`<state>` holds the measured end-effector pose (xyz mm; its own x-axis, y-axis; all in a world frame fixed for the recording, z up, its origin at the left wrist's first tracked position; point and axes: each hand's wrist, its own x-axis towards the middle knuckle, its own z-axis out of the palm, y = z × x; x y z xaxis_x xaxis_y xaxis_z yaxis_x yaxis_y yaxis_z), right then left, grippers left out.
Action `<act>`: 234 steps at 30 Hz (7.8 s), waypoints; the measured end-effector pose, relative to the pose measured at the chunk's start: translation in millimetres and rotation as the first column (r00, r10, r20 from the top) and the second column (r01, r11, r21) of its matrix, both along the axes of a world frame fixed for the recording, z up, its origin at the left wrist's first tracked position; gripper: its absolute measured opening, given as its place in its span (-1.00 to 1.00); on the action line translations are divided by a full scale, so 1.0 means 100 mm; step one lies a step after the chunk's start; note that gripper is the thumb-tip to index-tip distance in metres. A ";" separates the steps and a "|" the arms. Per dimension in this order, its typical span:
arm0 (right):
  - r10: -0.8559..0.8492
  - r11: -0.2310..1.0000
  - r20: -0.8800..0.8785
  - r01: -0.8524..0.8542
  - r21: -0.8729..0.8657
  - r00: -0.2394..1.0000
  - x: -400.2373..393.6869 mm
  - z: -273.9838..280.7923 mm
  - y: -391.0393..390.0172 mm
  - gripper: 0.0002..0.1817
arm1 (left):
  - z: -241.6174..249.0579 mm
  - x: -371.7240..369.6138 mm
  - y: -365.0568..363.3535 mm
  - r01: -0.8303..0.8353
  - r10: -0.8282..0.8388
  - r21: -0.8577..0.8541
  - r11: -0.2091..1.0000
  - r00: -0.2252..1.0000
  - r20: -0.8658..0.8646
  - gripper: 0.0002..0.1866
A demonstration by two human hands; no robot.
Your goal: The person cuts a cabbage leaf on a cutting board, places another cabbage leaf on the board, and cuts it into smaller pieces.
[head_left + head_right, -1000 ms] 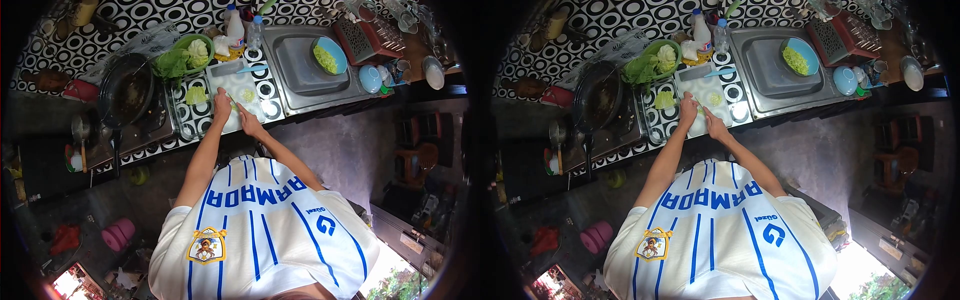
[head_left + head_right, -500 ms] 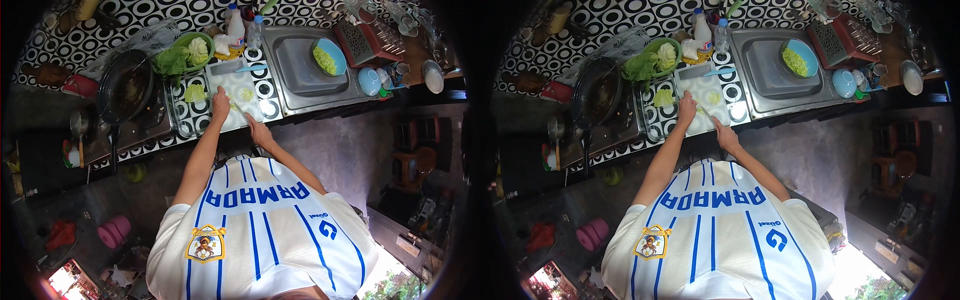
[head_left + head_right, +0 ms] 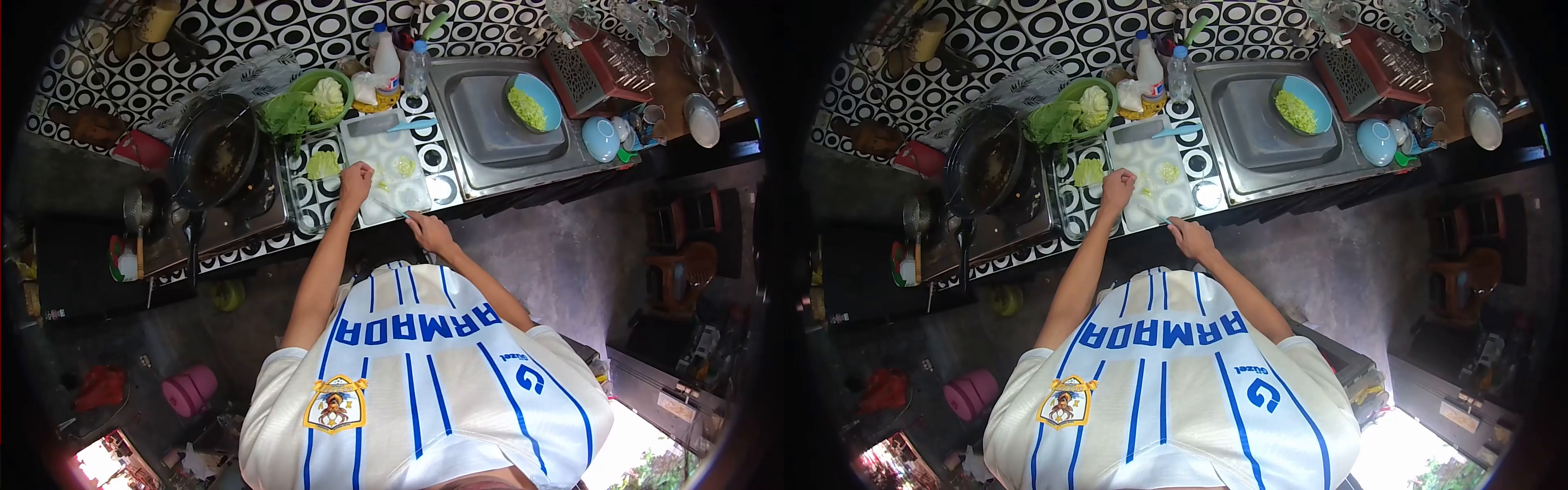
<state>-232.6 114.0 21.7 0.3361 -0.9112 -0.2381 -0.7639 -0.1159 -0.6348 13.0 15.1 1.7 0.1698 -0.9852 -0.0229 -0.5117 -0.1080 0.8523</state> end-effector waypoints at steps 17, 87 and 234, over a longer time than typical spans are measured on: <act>-0.031 0.999 0.075 0.034 -0.042 0.997 0.29 0.00 -0.35 -0.59 | -0.07 -0.28 0.56 -0.176 0.153 -0.125 0.976 0.972 -0.176 -0.72; 0.457 0.835 0.274 -0.302 -0.461 0.846 1.77 -0.02 -1.88 -0.62 | 0.21 0.98 0.26 -0.324 0.325 -0.162 0.932 0.945 -0.021 -0.37; -0.216 0.960 0.721 0.010 0.278 0.659 1.82 0.36 -0.76 -0.34 | 0.36 1.26 0.58 -0.079 0.074 0.018 0.997 0.797 -0.599 -0.62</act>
<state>-51.1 37.6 57.9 0.3916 -0.9056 -0.1625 -0.0266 0.1654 -0.9859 139.0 73.1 38.0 0.1996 -0.9701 -0.1382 0.1108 -0.1178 0.9868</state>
